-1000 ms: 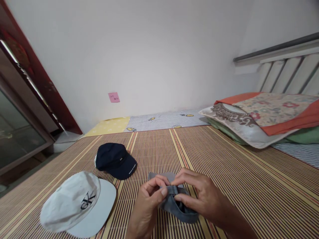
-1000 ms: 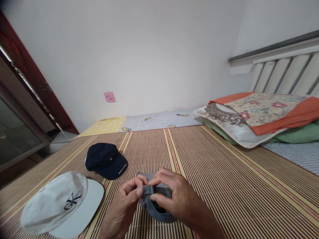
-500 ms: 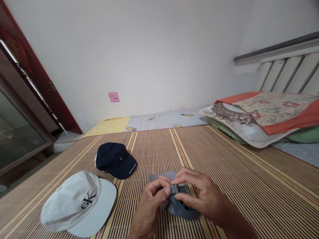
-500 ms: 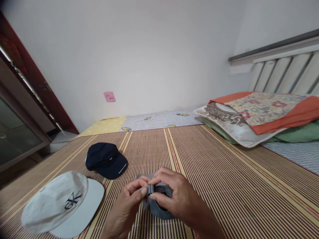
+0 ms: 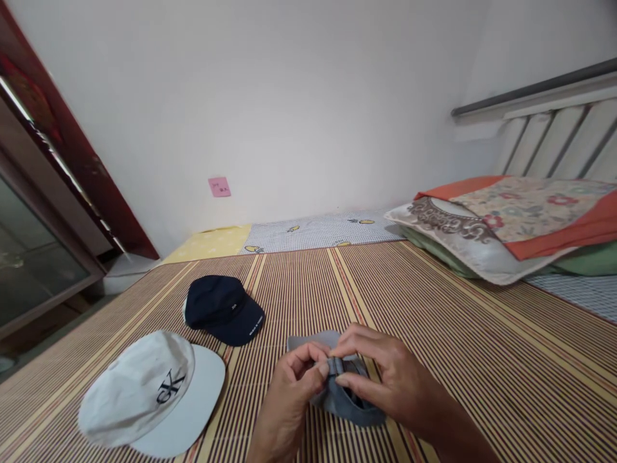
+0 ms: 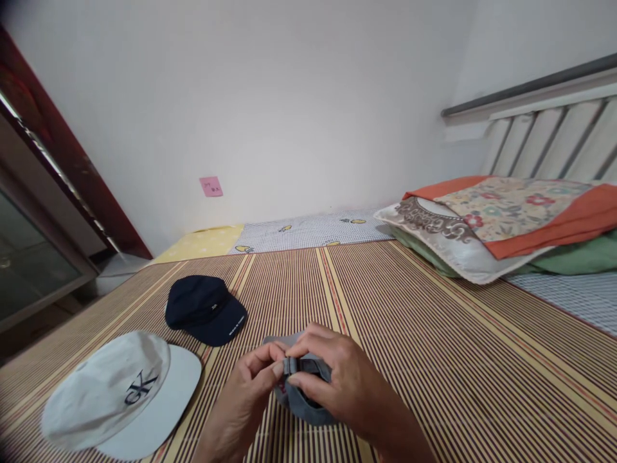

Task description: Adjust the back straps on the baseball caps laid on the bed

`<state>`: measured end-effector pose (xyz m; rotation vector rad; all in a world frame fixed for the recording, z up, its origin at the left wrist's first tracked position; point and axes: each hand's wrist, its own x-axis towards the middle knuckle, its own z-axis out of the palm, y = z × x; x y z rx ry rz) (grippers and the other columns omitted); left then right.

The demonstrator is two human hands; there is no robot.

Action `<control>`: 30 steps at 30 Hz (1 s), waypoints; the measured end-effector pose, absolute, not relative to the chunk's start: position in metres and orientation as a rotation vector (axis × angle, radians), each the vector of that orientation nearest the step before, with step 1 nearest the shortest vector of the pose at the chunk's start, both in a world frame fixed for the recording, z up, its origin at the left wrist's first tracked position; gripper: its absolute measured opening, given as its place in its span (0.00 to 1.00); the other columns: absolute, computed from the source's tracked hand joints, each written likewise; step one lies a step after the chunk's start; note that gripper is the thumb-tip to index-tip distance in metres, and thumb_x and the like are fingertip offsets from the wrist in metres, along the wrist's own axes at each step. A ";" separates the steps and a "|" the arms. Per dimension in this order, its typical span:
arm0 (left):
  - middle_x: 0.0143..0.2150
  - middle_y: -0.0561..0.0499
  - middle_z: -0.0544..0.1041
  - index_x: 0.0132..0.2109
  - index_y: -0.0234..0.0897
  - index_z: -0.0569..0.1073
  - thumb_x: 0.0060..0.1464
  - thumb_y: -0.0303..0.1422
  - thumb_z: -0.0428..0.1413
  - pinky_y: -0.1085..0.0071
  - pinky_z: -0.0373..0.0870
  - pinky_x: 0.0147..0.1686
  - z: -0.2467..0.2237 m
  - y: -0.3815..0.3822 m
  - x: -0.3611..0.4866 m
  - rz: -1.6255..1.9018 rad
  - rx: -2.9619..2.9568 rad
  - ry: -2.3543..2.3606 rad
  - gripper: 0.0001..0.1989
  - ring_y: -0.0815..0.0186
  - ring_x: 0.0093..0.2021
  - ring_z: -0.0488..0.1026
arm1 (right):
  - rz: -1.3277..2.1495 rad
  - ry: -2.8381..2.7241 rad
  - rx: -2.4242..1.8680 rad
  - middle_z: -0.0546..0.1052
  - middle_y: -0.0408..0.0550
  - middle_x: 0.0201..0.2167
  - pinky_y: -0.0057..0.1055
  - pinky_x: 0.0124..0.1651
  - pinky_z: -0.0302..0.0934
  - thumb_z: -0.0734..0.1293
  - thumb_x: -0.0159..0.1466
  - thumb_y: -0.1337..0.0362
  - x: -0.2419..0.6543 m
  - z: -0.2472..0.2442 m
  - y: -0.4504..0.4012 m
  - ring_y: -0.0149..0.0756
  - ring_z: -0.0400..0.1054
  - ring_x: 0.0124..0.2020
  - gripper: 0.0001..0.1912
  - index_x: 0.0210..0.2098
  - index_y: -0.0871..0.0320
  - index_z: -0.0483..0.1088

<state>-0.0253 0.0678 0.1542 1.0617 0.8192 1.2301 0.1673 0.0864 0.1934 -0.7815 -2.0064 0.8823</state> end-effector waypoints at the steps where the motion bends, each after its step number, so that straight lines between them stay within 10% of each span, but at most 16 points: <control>1: 0.32 0.53 0.68 0.29 0.37 0.72 0.54 0.40 0.67 0.71 0.58 0.34 0.155 0.067 -0.025 1.228 1.073 0.806 0.15 0.66 0.34 0.62 | 0.880 -2.011 -0.784 0.77 0.41 0.38 0.33 0.45 0.63 0.71 0.60 0.74 0.167 0.193 0.086 0.35 0.72 0.41 0.12 0.40 0.53 0.77; 30: 0.32 0.51 0.71 0.27 0.37 0.72 0.49 0.43 0.70 0.71 0.62 0.35 0.155 0.070 -0.025 1.295 1.199 0.891 0.18 0.65 0.35 0.66 | 0.618 -2.190 -0.869 0.77 0.45 0.39 0.36 0.46 0.66 0.68 0.59 0.79 0.163 0.198 0.073 0.38 0.73 0.42 0.14 0.41 0.56 0.75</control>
